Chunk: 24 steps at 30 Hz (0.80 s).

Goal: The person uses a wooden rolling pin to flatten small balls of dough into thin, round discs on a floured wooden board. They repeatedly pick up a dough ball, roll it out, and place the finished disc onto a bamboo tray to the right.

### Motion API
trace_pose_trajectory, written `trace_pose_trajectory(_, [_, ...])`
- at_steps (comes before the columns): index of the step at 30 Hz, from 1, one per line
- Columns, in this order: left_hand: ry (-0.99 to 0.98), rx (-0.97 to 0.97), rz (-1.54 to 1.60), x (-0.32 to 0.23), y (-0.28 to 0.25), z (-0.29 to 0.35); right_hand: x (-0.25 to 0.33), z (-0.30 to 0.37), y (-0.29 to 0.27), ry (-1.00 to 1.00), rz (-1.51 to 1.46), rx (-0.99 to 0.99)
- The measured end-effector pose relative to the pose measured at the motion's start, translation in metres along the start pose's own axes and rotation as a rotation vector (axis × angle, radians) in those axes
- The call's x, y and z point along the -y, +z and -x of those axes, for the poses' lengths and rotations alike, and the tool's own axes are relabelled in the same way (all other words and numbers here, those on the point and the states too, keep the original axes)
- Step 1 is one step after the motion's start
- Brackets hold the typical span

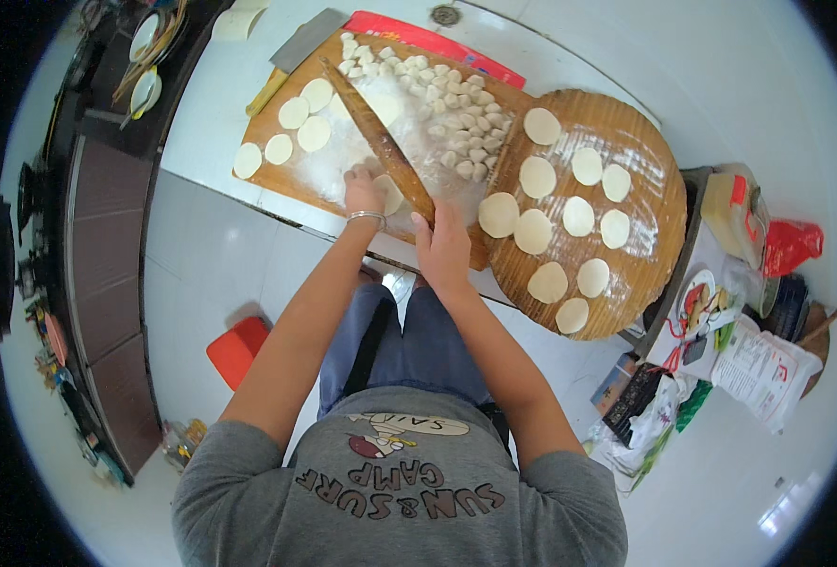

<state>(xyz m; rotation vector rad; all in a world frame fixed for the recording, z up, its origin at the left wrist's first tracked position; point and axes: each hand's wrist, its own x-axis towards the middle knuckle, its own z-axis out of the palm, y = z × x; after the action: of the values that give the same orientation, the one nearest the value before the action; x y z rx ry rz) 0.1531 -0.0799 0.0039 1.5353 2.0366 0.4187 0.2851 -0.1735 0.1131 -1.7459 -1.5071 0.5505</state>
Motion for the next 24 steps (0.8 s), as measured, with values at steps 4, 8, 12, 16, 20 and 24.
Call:
trace_pose_trajectory(4, [-0.098, 0.129, -0.036, -0.005, -0.006, -0.004, 0.001, 0.014, -0.028, 0.043, -0.069, -0.029])
trace_pose_trajectory(8, [0.140, 0.127, -0.113, 0.012, -0.008, -0.006, -0.001, 0.022, -0.051, 0.042, -0.113, -0.044])
trace_pose_trajectory(12, [0.316, 0.151, 0.071, -0.022, -0.023, 0.019, -0.007, 0.029, -0.090, 0.054, -0.147, -0.101])
trace_pose_trajectory(16, [0.186, 0.371, 0.769, -0.089, -0.024, 0.031, -0.033, 0.035, -0.122, 0.146, -0.150, -0.203])
trace_pose_trajectory(20, [0.053, 0.592, 0.869, -0.198, -0.020, 0.039, -0.054, 0.042, -0.153, 0.163, -0.133, -0.348])
trace_pose_trajectory(24, [0.083, 0.796, 1.134, -0.278, 0.022, 0.018, -0.070, 0.051, -0.173, 0.226, -0.115, -0.439])
